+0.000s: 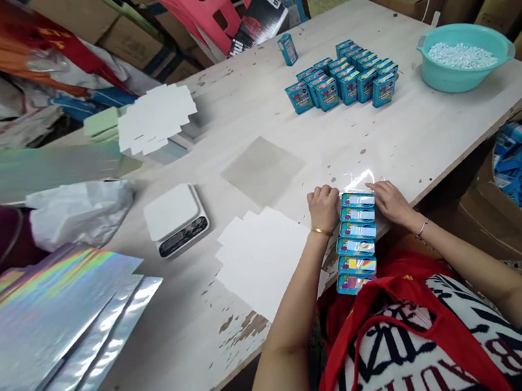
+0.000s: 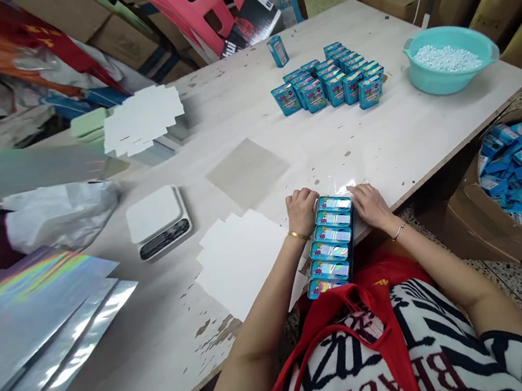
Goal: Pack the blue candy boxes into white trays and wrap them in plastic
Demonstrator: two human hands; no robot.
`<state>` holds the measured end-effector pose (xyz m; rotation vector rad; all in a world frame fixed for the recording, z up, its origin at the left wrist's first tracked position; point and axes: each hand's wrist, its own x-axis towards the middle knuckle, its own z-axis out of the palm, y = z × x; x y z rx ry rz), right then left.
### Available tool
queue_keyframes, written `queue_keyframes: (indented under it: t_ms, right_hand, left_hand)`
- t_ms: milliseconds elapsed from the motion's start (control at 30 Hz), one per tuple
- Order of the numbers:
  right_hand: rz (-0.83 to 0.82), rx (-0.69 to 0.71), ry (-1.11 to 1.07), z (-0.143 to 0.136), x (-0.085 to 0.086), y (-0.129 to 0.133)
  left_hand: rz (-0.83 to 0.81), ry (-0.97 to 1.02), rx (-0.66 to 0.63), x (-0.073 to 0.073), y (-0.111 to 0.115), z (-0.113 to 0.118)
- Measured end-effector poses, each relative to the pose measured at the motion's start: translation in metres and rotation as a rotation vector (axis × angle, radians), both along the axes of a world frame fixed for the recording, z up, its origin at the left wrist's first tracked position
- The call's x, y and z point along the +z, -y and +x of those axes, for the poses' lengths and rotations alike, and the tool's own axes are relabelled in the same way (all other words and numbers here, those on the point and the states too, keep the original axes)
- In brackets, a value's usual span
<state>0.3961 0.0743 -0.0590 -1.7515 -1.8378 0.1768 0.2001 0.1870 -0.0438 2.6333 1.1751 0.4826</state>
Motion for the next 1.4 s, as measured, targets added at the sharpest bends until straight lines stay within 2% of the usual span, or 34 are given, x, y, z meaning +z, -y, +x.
queue_keyframes:
  t_ms: [67, 167, 267, 400, 500, 600, 733, 800, 867, 933, 1033, 1133, 1233, 1400]
  right_hand:
    - [-0.021, -0.078, 0.128, -0.004, 0.005, 0.003]
    - [-0.037, -0.093, 0.289, -0.008, 0.012, 0.004]
    - [-0.008, -0.131, 0.343, -0.009, 0.019, 0.005]
    - [0.076, -0.209, 0.282, -0.013, 0.028, 0.012]
    - [0.106, -0.213, 0.236, -0.021, 0.034, 0.019]
    - [0.107, -0.216, 0.196, -0.028, 0.041, 0.021]
    - [0.094, -0.195, 0.117, -0.029, 0.049, 0.017]
    - [0.087, -0.170, 0.088, -0.028, 0.053, 0.016]
    - [0.077, -0.150, 0.093, -0.028, 0.054, 0.018]
    - [0.067, -0.130, 0.128, -0.030, 0.053, 0.024]
    - [0.057, -0.096, 0.185, -0.036, 0.047, 0.036]
    - [0.048, -0.131, 0.214, -0.041, 0.037, 0.044]
    - [0.017, -0.238, 0.233, -0.043, 0.026, 0.044]
    - [-0.174, -0.366, 0.313, -0.041, 0.013, 0.038]
  left_hand:
    - [0.032, 0.027, 0.061, 0.000, 0.000, 0.001]
    - [0.021, 0.102, 0.101, 0.006, -0.002, 0.000]
    - [0.000, 0.127, 0.033, 0.015, -0.004, -0.002]
    - [0.002, 0.091, -0.084, 0.028, -0.007, -0.006]
    - [-0.033, 0.102, -0.147, 0.034, -0.009, -0.011]
    - [-0.188, 0.191, -0.165, 0.034, -0.011, -0.014]
    - [-0.458, 0.314, -0.083, 0.033, -0.012, -0.013]
    - [-0.401, 0.280, -0.066, 0.034, -0.009, -0.013]
    - [-0.236, 0.208, -0.084, 0.036, -0.005, -0.015]
    - [-0.094, 0.143, -0.119, 0.037, -0.001, -0.020]
    - [-0.006, 0.086, -0.170, 0.032, 0.006, -0.031]
    - [0.009, 0.081, -0.193, 0.024, 0.011, -0.039]
    - [-0.009, 0.120, -0.147, 0.014, 0.014, -0.038]
    - [-0.052, 0.145, -0.047, -0.002, 0.016, -0.027]
